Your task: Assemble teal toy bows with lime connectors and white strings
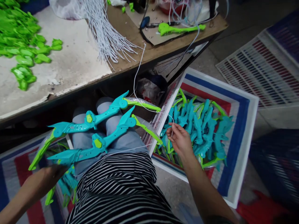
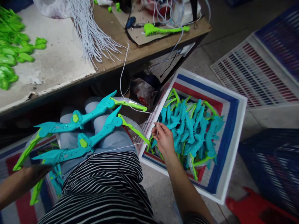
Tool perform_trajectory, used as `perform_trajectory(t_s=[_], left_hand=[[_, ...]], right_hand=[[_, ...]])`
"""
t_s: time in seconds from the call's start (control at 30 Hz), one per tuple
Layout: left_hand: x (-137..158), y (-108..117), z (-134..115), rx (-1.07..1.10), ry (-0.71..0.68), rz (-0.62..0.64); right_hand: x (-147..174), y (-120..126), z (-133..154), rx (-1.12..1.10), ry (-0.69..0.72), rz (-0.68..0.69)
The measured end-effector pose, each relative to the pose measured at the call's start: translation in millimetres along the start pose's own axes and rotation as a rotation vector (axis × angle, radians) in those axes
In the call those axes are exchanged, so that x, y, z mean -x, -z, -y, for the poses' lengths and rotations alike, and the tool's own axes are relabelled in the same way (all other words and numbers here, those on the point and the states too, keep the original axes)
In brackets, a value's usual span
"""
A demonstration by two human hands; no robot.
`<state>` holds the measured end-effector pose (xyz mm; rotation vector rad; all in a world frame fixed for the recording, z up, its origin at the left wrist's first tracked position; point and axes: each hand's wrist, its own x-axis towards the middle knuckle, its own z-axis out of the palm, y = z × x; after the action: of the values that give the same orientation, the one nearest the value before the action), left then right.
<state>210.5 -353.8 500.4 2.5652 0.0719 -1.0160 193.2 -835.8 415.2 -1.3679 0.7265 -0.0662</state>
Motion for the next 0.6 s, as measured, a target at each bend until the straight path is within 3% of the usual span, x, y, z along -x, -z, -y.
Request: perform_trajectory(t_s=[0.03,0.07,0.13,0.2,0.23,0.3,0.37,0.43,0.6], left_hand=[[-8,3,-32,-0.053,-0.033,-0.171],[-16,4,-68,-0.026,-0.128,-0.233],[-30,-5,-146,0.162,-0.335,-0.173],[-46,-27,-218,0.445,-0.465,0.000],[-55,-40,-247,0.565,-0.494,0.111],[-73,-68,-289,0.693,-0.504,0.191],[-90,-89,-309,0.731,-0.544,0.180],[-104,-99,-312,0.723,-0.580,0.146],[-118,-91,-303,0.595,-0.612,0.102]], right_hand=[[-2,-5,8,-0.050,0.011,0.057],[-3,-10,15,-0.095,0.036,0.101],[-5,-25,27,-0.153,0.109,0.156],[-6,-41,36,-0.153,0.194,0.186],[-5,-48,39,-0.139,0.234,0.192],[-5,-61,44,-0.115,0.285,0.175],[-4,-68,46,-0.121,0.306,0.142],[-4,-69,47,-0.146,0.305,0.129],[-10,-45,48,0.050,0.262,0.210]])
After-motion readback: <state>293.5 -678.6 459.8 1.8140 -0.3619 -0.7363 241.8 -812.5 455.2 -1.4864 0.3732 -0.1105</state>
